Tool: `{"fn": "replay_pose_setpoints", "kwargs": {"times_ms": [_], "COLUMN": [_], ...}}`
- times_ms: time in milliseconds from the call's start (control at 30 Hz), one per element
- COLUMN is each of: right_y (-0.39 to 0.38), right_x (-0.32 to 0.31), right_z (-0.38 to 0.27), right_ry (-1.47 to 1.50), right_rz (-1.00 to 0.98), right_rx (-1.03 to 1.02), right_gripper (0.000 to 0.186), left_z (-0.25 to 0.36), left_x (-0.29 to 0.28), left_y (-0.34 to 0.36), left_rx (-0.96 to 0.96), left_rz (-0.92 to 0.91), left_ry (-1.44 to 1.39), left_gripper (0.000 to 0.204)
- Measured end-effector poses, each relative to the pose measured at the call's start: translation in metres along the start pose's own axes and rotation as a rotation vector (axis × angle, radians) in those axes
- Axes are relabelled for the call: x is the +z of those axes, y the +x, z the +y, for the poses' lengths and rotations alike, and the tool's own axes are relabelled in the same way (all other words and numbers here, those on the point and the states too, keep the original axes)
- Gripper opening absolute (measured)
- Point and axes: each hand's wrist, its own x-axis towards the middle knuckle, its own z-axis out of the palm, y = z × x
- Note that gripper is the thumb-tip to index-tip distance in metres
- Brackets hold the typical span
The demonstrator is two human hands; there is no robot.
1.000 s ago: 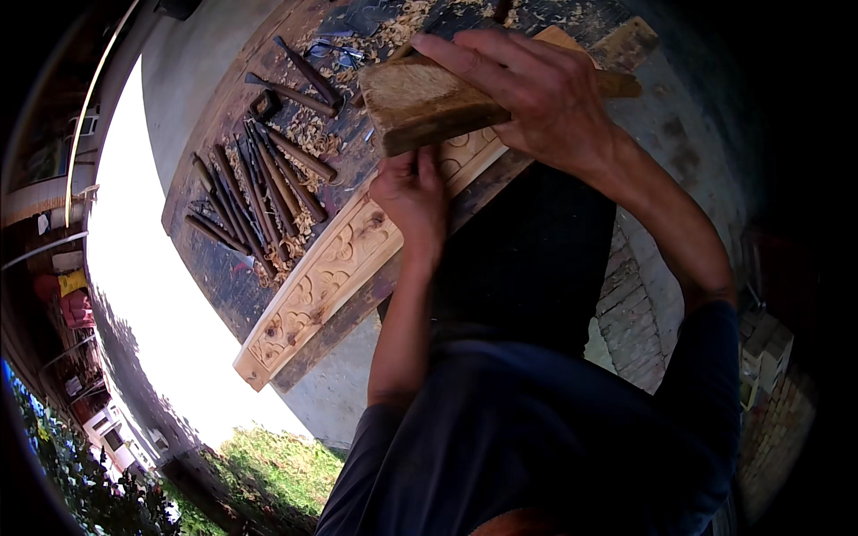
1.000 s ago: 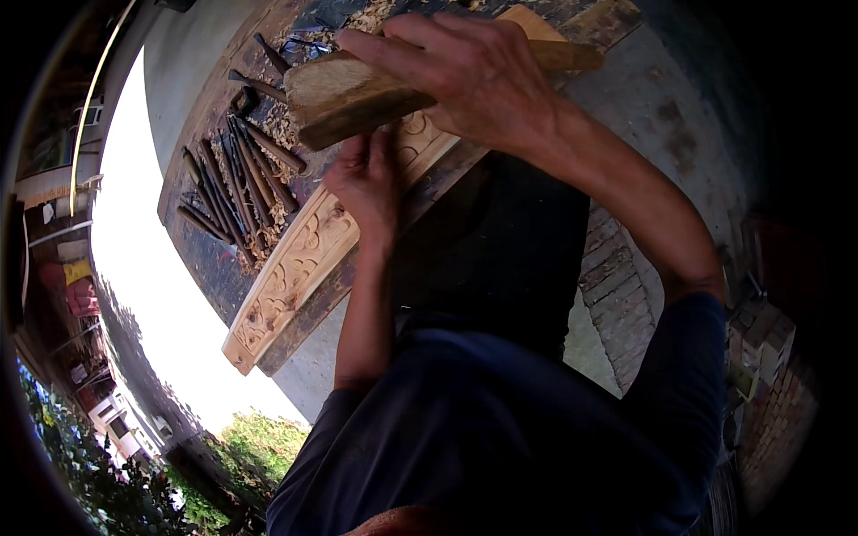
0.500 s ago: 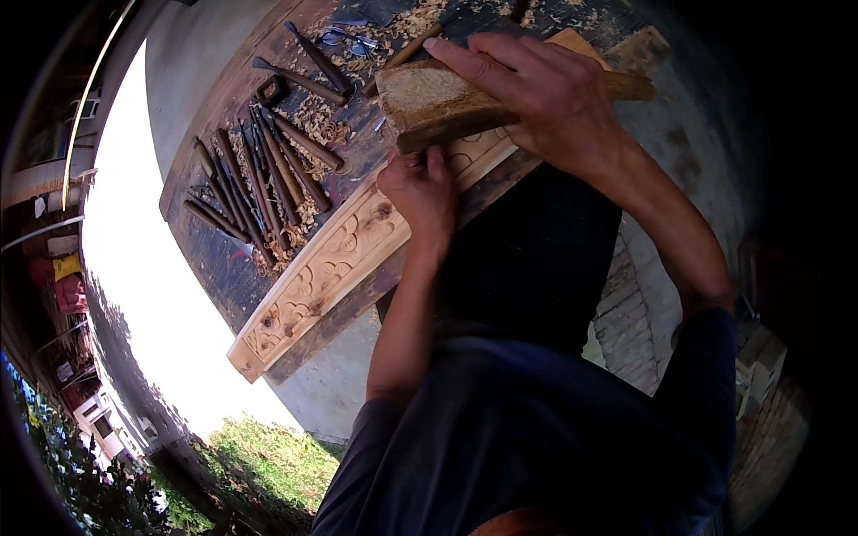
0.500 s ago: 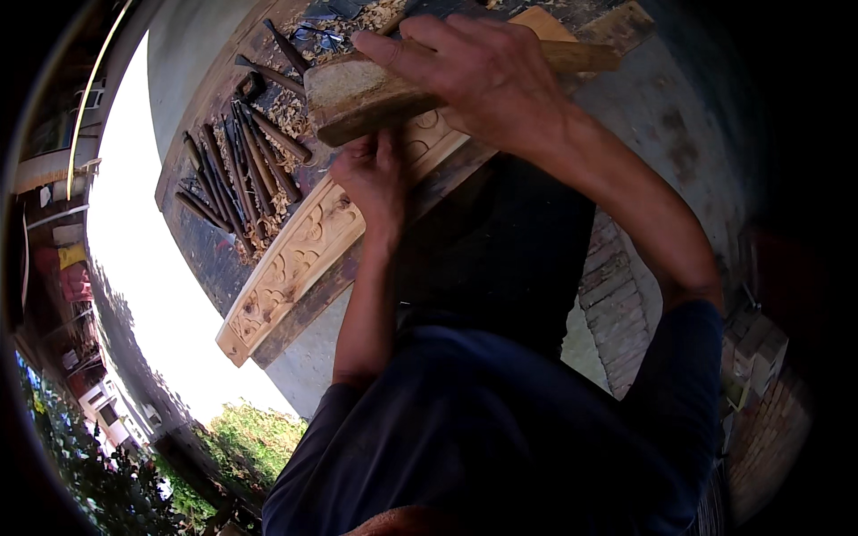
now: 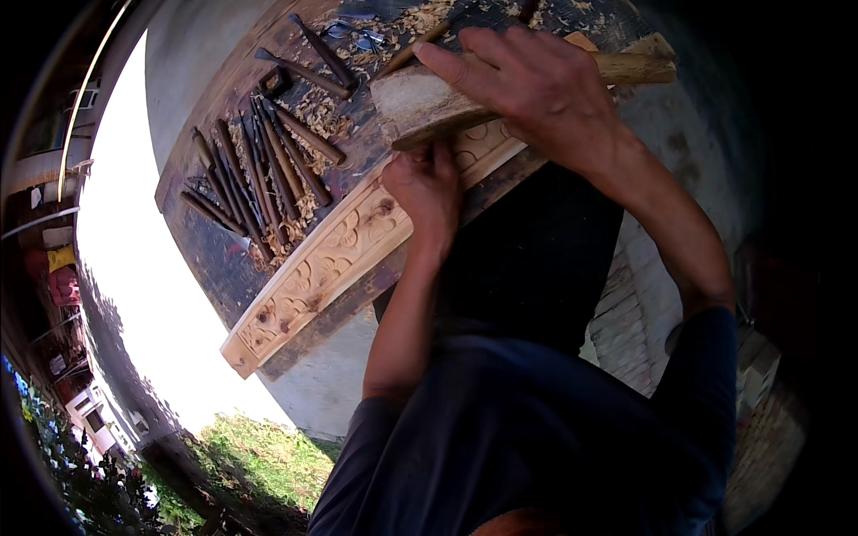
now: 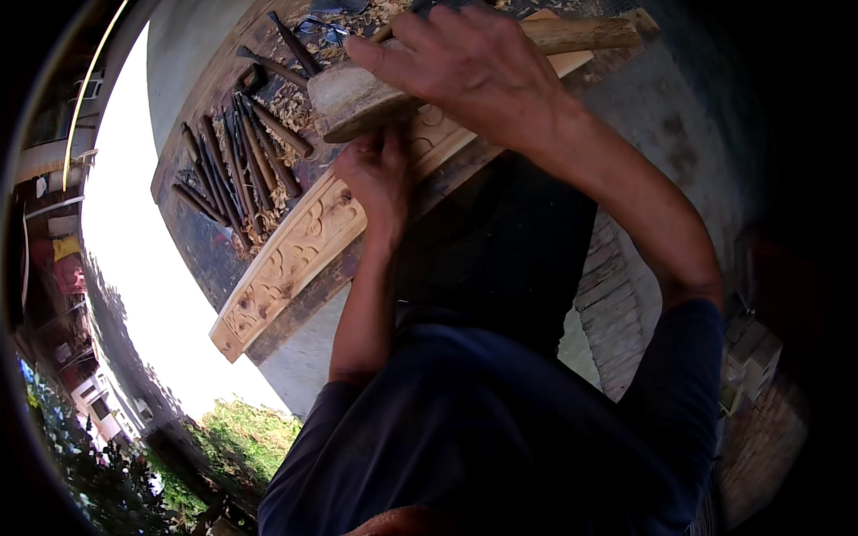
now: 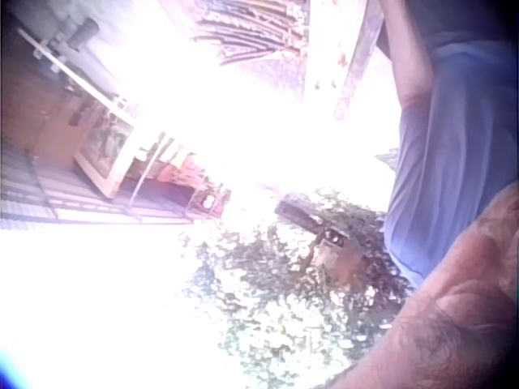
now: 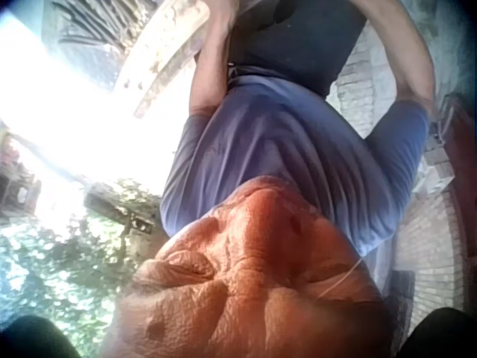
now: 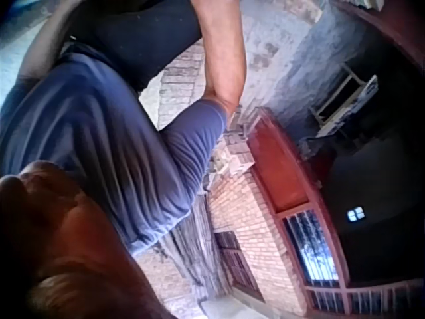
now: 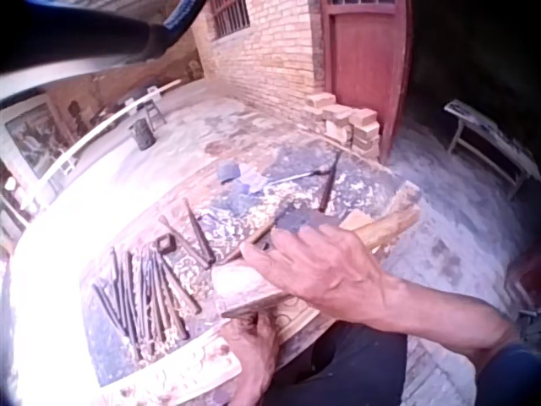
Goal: The person carves a decorative pattern into a wooden board using a chisel and a wooden mallet. They switch between various chisels laid on the workbench and strike the tools with the mallet to remove small chips of wood.
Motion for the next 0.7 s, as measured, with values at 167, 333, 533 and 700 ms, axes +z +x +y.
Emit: {"fn": "replay_pose_setpoints", "kwargs": {"times_ms": [167,333,533,700], "right_y": [0.001,-0.001,-0.007,-0.006], "right_x": [0.002,0.000,0.001,0.003], "right_z": [0.004,0.005,0.008,0.008], "right_ry": [0.114,0.161,0.175,0.181], "right_rz": [0.107,0.114,0.095,0.088], "right_rx": [0.015,0.005,0.045,0.059], "right_gripper": [0.088,0.090,0.091,0.091], "left_z": [-0.005,-0.004,0.004,0.006], "left_x": [0.010,0.007,0.006,0.006], "left_y": [0.001,0.002,0.005,0.008], "left_rx": [-0.012,0.203,0.127,0.023], "left_rz": [0.042,0.078,0.124,0.111], "left_ry": [-0.115,0.103,0.018,0.001], "left_gripper": [0.015,0.021,0.017,0.028]}}
